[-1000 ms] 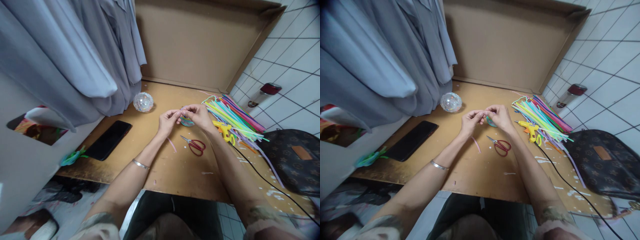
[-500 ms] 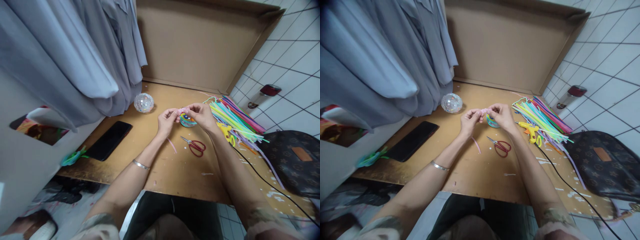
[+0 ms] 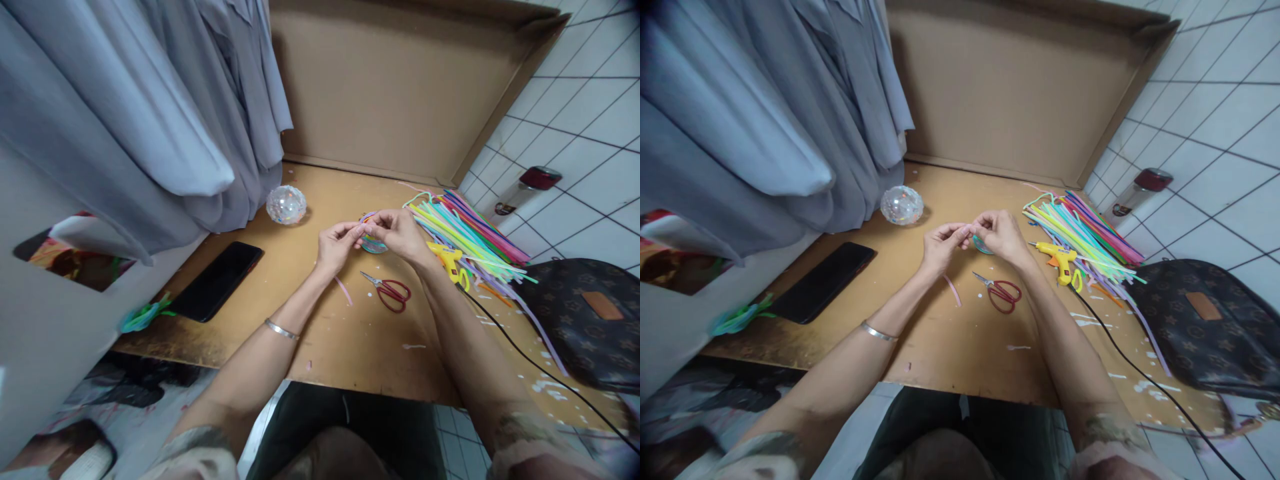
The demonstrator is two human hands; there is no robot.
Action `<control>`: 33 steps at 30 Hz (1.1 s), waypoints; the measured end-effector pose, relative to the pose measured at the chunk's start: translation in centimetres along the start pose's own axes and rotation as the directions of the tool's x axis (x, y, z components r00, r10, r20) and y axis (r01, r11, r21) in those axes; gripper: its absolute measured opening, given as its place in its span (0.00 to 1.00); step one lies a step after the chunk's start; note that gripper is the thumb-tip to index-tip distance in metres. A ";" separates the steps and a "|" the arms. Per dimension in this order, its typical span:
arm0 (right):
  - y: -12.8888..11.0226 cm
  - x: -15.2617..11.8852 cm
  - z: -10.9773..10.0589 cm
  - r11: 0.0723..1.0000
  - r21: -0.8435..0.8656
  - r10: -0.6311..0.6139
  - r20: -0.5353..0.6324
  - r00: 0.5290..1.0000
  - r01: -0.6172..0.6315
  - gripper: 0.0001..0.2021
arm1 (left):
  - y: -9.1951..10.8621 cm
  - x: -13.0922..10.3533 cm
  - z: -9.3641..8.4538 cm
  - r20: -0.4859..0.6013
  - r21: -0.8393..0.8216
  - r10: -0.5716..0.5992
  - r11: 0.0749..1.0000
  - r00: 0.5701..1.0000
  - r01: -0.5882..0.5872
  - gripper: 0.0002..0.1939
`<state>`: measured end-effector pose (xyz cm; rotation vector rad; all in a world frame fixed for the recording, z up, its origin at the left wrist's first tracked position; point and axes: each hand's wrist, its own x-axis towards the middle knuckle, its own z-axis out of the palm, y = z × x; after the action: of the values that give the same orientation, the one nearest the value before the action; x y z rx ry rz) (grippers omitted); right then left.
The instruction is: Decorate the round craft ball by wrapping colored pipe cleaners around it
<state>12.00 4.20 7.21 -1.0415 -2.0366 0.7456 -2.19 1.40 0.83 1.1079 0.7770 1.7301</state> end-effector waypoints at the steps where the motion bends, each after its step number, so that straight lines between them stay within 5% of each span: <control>1: 0.0 0.0 0.0 1.000 -0.025 -0.003 -0.005 1.000 0.002 0.12 | 0.0 0.0 0.0 0.005 -0.006 -0.005 1.000 1.000 0.005 0.21; 9: -0.4 -0.1 -0.3 0.987 -0.160 0.015 -0.036 0.999 -0.020 0.10 | 0.0 0.0 0.0 -0.002 -0.029 -0.033 0.999 0.999 0.033 0.21; 15: -0.8 -0.1 -1.2 0.997 -0.059 0.039 -0.053 0.998 -0.042 0.12 | -0.1 0.2 -0.3 -0.069 -0.070 -0.038 0.997 0.997 0.033 0.21; 33: -0.7 0.0 -0.2 0.998 0.047 0.044 -0.068 0.997 -0.041 0.10 | 0.2 0.1 0.1 -0.013 -0.064 -0.072 0.995 0.997 0.071 0.23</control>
<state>11.90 3.86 7.79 -1.0728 -1.9354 0.7644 -2.18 1.40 1.02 1.0133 0.7575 1.6938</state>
